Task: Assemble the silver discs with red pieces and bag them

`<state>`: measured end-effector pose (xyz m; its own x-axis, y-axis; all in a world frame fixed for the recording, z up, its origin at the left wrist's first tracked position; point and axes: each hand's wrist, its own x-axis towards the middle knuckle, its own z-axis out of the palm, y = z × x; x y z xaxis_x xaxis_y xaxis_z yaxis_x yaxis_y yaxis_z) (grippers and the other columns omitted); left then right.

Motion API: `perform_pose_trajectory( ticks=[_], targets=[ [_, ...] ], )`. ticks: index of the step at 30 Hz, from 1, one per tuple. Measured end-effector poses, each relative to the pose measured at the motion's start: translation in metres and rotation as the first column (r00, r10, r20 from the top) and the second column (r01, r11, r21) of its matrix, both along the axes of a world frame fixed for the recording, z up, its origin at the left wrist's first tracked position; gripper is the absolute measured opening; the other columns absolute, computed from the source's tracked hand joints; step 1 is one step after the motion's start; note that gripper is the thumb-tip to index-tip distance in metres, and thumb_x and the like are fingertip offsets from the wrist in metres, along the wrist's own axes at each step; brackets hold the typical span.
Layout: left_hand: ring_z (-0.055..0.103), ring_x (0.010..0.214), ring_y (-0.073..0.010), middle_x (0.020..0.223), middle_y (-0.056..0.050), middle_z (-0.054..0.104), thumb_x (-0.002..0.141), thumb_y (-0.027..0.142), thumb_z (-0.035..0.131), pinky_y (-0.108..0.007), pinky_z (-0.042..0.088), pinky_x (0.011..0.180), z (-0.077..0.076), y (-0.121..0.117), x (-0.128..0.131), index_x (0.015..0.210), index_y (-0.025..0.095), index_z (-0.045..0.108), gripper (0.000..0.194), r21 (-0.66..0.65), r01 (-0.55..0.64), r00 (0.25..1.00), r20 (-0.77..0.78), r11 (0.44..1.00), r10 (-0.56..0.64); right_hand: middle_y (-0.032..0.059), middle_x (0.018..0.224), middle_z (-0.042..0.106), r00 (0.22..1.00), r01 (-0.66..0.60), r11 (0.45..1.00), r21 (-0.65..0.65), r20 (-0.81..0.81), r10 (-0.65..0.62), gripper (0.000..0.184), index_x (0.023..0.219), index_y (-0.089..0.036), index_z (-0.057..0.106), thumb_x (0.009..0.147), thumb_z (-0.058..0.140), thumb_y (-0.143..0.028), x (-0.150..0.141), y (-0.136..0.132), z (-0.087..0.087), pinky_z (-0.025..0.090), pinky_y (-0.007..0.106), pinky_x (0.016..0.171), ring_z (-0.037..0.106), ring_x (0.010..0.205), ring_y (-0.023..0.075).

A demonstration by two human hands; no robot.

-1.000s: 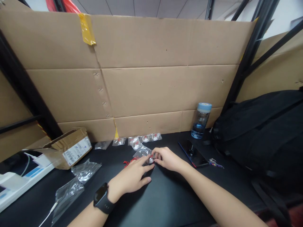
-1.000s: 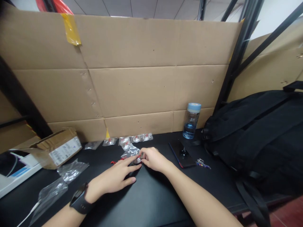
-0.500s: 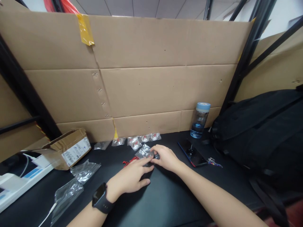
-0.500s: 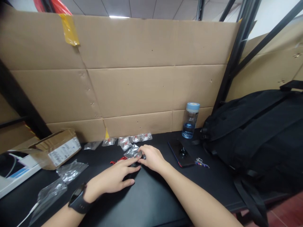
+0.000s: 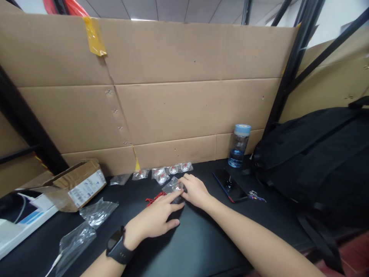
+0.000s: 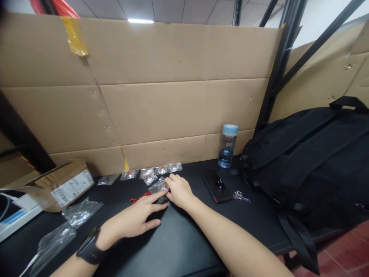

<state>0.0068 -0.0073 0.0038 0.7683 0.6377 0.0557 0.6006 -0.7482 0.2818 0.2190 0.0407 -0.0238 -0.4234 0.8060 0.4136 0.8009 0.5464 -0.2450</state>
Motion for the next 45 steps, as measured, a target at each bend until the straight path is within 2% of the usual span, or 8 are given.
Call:
perform_pose_trajectory(
  ticks=[11,15,23,27,31,35,40,45],
  targets=[
    [0.057,0.125,-0.0236,0.138,-0.005,0.059,0.085,0.013,0.062,-0.037,0.047,0.109,-0.005,0.014,0.002,0.119,0.027,0.064,0.037,0.106,-0.087,0.957,0.286,0.991,0.053,0.0047,0.110,0.064,0.956,-0.262,0.957,-0.121,-0.165,0.241,0.025,0.114,-0.024,0.065,0.096,0.049,-0.014,0.028,0.000,0.015,0.048,0.028,0.088,0.062,0.100,0.0174],
    [0.063,0.112,-0.0258,0.123,-0.006,0.066,0.079,0.010,0.067,-0.038,0.051,0.097,-0.010,0.026,0.002,0.120,0.026,0.062,0.044,0.165,-0.200,0.936,0.324,0.966,0.139,0.0045,0.103,0.065,0.943,-0.294,0.944,-0.148,-0.204,0.262,0.046,0.110,-0.021,0.069,0.082,0.045,0.006,0.032,0.008,0.010,0.048,0.026,0.086,0.063,0.094,0.0157],
    [0.065,0.092,-0.0220,0.096,-0.003,0.071,0.092,0.019,0.059,-0.034,0.049,0.087,-0.017,0.030,0.006,0.092,0.023,0.067,0.009,0.227,-0.330,0.894,0.387,0.916,0.226,0.0041,0.100,0.066,0.924,-0.326,0.933,-0.149,-0.258,0.282,0.054,0.107,-0.020,0.070,0.071,0.044,0.011,0.030,0.009,0.009,0.048,0.023,0.077,0.062,0.077,0.0124],
    [0.065,0.079,-0.0192,0.088,-0.002,0.071,0.095,0.023,0.055,-0.029,0.049,0.076,-0.015,0.028,0.006,0.090,0.022,0.066,0.012,0.140,-0.395,0.819,0.501,0.908,0.279,0.0029,0.107,0.063,0.942,-0.300,0.935,-0.189,-0.217,0.258,0.054,0.114,-0.024,0.068,0.071,0.055,0.008,0.035,0.008,0.010,0.048,0.022,0.074,0.061,0.077,0.0115],
    [0.067,0.073,-0.0183,0.083,-0.002,0.072,0.097,0.029,0.052,-0.027,0.048,0.070,-0.013,0.026,0.008,0.089,0.022,0.064,0.016,0.037,-0.400,0.760,0.572,0.916,0.309,0.0020,0.102,0.065,0.954,-0.226,0.955,-0.195,-0.240,0.177,0.035,0.109,-0.024,0.069,0.075,0.079,-0.019,0.028,0.007,0.009,0.047,0.025,0.073,0.061,0.076,0.0134],
    [0.071,0.080,-0.0188,0.092,-0.002,0.075,0.099,0.033,0.052,-0.027,0.052,0.075,-0.013,0.023,0.011,0.093,0.023,0.063,0.016,-0.080,-0.340,0.703,0.640,0.937,0.310,0.0025,0.091,0.069,0.948,-0.188,0.969,-0.161,-0.289,0.135,0.011,0.097,-0.021,0.073,0.090,0.068,-0.028,0.018,0.007,0.007,0.045,0.023,0.071,0.061,0.074,0.0132],
    [0.074,0.089,-0.0204,0.100,-0.005,0.077,0.098,0.038,0.055,-0.030,0.056,0.080,-0.018,0.027,0.011,0.094,0.022,0.060,0.018,-0.260,-0.252,0.609,0.706,0.932,0.361,-0.0049,0.059,0.059,0.953,-0.121,0.968,-0.219,-0.299,0.052,0.014,0.094,-0.020,0.074,0.086,0.073,-0.031,0.018,0.008,0.006,0.036,0.021,0.056,0.052,0.054,0.0104],
    [0.074,0.097,-0.0225,0.104,-0.008,0.076,0.097,0.044,0.057,-0.038,0.058,0.091,-0.025,0.038,0.007,0.091,0.020,0.054,0.025,-0.417,-0.080,0.501,0.769,0.905,0.398,0.0001,0.071,0.069,0.884,-0.245,0.912,-0.329,-0.461,0.071,0.024,0.099,-0.018,0.075,0.092,0.064,-0.037,0.019,0.008,0.005,0.042,0.020,0.052,0.059,0.049,0.0099]
  ],
)
